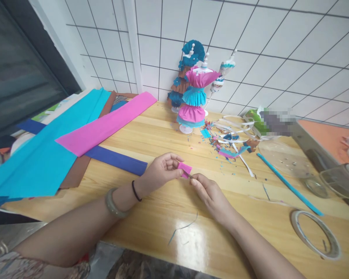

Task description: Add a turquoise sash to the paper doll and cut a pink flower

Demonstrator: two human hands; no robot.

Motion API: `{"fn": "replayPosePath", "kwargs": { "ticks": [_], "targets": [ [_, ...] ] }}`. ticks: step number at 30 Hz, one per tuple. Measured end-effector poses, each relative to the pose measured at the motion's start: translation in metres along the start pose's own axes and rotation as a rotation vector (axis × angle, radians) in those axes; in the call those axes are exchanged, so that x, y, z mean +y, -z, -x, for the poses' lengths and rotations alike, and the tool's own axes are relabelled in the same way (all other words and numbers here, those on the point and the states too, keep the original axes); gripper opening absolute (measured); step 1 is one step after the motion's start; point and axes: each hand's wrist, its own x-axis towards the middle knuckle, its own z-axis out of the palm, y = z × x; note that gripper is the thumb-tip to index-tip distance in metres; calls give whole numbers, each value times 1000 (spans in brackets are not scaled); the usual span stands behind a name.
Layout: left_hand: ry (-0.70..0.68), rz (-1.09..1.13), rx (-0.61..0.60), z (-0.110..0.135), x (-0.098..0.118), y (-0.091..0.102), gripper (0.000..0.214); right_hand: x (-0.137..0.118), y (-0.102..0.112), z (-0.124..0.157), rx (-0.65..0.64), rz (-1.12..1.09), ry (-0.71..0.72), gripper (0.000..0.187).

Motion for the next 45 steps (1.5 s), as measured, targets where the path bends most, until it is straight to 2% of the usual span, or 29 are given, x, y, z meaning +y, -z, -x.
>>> {"fn": "replayPosePath", "kwargs": {
  "ticks": [14, 22, 31, 38, 45],
  "targets": [
    [-3, 11, -21, -1, -1, 1, 32, 1, 0, 0, 3, -34, 2, 30],
    [8, 61, 56, 0, 2, -1, 31, 1, -1, 1, 18, -127, -11, 30],
    [17, 92, 56, 0, -1, -2, 36, -1, -2, 1, 15, -160, -46, 32],
    [9, 76, 94, 0, 0, -4, 34, -2, -1, 1, 40, -140, -55, 31],
    [-8, 16, 50, 0, 0, -3, 33, -5, -1, 0, 45, -82, -36, 31]
  ]
}}
